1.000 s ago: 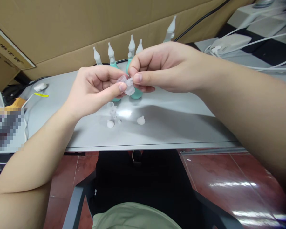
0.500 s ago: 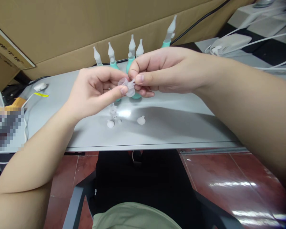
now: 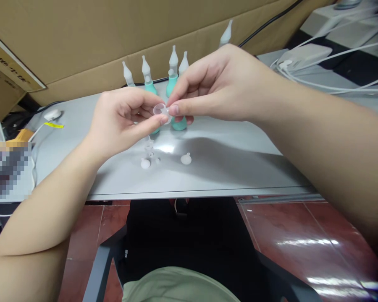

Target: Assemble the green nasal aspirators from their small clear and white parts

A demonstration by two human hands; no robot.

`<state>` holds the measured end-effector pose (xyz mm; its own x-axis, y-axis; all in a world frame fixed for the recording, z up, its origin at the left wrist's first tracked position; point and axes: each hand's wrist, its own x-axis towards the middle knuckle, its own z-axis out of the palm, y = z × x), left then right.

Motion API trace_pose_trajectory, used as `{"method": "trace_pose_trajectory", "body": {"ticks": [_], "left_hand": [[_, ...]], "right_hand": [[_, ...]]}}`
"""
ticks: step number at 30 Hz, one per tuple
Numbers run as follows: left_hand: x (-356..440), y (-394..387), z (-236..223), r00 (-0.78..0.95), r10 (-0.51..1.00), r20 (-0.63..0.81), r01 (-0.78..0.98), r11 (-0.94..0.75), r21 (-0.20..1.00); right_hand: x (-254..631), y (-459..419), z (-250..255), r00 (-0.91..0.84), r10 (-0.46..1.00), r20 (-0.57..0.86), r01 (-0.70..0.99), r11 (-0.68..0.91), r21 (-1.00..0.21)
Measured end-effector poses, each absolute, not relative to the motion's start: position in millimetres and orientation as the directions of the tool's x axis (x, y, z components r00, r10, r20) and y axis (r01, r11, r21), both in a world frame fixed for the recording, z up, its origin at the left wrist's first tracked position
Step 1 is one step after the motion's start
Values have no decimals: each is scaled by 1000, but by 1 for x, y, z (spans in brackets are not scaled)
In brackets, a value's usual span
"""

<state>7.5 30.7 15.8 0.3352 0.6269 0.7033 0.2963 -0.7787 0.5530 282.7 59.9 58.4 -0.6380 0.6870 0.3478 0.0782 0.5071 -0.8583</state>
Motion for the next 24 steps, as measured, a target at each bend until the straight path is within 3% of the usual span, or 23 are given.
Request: {"method": "trace_pose_trajectory", "body": {"ticks": [8,13,20,24], "left_hand": [[6,33,11,349,521,779,243,-853,461],[3,33,13,344,580,738,254,-815,521],[1,43,11,320,625,712,280,-780,559],[2,37,14,370,643,670,301,-765,569]], "right_hand": [[280,57,63,-631,683,367,69,521,-851],[279,58,63,-641,700,315,82,470,-879],[278,63,57,-615,728,305,-23,370,-929],[291,66,68,-669,693,267,48,399,-916]]}}
